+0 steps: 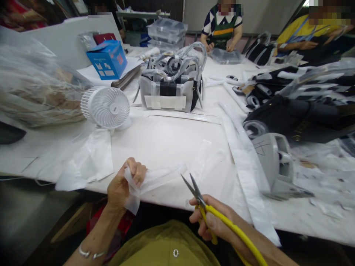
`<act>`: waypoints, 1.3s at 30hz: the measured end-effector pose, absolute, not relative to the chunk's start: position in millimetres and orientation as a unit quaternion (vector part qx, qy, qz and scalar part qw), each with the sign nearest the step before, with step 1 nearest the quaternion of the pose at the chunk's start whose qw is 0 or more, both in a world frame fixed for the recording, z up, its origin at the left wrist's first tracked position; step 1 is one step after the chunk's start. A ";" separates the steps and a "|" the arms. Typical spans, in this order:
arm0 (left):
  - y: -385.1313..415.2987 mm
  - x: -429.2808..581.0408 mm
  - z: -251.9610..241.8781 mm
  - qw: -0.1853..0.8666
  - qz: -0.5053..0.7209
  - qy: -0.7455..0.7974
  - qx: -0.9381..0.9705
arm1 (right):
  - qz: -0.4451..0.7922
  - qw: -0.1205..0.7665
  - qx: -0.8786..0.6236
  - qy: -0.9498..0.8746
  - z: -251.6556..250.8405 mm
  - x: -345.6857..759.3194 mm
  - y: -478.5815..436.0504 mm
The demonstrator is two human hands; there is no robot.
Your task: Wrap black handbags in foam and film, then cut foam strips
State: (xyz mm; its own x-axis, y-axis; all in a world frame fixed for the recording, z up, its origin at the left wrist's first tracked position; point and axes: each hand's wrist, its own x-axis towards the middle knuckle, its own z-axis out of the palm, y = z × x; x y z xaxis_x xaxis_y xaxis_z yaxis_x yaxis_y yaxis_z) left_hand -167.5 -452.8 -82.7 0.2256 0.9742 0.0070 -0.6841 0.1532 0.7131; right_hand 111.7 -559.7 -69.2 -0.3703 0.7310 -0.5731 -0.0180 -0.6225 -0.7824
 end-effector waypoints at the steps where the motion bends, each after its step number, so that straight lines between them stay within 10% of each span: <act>1: -453.3 -165.0 -81.2 0.724 0.572 0.237 0.305 | 0.753 0.251 -0.501 -0.344 -70.3 108.4 -560.6; 39: -454.9 -164.0 -90.0 0.755 0.512 0.283 0.298 | 0.754 0.262 -0.469 -0.378 -60.0 80.9 -527.9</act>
State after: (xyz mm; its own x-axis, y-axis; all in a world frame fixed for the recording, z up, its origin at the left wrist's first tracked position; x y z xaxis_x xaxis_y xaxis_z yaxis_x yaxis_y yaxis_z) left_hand -164.0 -454.9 -90.0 0.3161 0.9407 -0.1231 -0.6033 0.2994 0.7392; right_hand 80.9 -527.9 -60.0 -0.4219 0.7496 -0.5100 -0.0406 -0.5776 -0.8153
